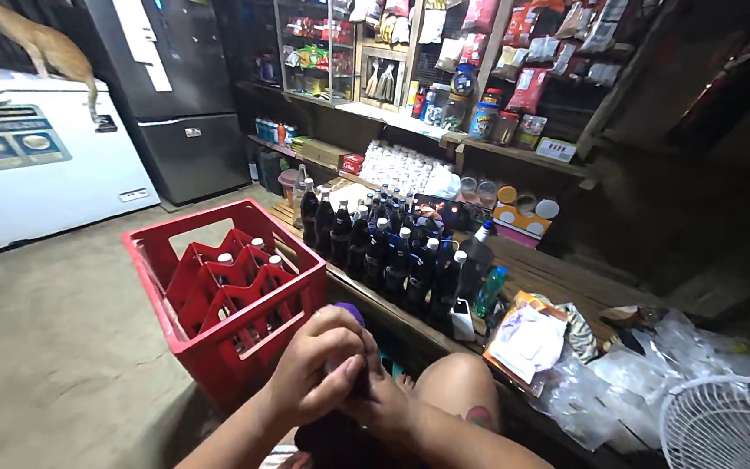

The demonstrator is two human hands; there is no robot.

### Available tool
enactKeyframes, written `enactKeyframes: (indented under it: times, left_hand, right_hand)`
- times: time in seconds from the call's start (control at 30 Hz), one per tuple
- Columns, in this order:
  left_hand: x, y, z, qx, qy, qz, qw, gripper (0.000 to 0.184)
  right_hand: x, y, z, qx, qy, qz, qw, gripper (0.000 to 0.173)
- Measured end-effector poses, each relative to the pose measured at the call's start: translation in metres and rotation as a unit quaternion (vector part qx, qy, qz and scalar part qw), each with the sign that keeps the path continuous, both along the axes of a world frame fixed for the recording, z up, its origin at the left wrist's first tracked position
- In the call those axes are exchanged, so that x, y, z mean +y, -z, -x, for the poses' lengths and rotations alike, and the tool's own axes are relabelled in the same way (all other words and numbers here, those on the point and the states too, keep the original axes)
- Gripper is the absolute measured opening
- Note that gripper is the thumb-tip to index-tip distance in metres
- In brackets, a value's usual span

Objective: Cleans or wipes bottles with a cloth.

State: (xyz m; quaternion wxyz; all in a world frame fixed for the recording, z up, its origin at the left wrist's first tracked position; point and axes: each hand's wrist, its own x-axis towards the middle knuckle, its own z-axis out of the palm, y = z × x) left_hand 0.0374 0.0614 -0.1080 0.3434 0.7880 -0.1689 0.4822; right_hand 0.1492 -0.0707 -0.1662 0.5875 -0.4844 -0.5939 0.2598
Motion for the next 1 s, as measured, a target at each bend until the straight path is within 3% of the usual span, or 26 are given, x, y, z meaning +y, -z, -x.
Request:
enactKeyframes:
  times: [0.13, 0.3, 0.67, 0.77, 0.83, 0.93, 1.0]
  left_hand:
    - [-0.008, 0.006, 0.002, -0.016, -0.093, -0.04, 0.995, 0.033]
    - [-0.018, 0.009, 0.004, -0.035, -0.11, -0.065, 0.991, 0.03]
    - [-0.019, 0.013, 0.009, -0.049, -0.135, -0.072, 0.987, 0.034]
    - [-0.016, 0.013, 0.011, -0.053, -0.145, -0.076, 0.985, 0.032]
    - [-0.014, 0.013, 0.013, -0.053, -0.156, -0.073, 0.984, 0.032]
    - [-0.012, 0.014, 0.014, -0.057, -0.163, -0.071, 0.982, 0.032]
    - [-0.014, 0.014, 0.014, -0.066, -0.159, -0.074, 0.982, 0.031]
  right_hand:
    - [-0.005, -0.004, 0.001, -0.016, -0.009, -0.055, 0.998, 0.079]
    - [-0.001, -0.009, -0.003, -0.124, 0.0, -0.172, 0.977, 0.063]
    - [0.006, 0.007, -0.009, -0.157, 0.002, -0.17, 0.973, 0.063]
    - [0.012, 0.021, -0.012, -0.06, -0.04, -0.118, 0.99, 0.06]
    - [0.011, 0.018, -0.01, 0.041, -0.046, -0.024, 0.998, 0.066]
    - [0.011, 0.003, -0.012, 0.126, -0.028, 0.158, 0.979, 0.06]
    - [0.01, -0.007, -0.007, 0.155, -0.012, 0.187, 0.97, 0.055]
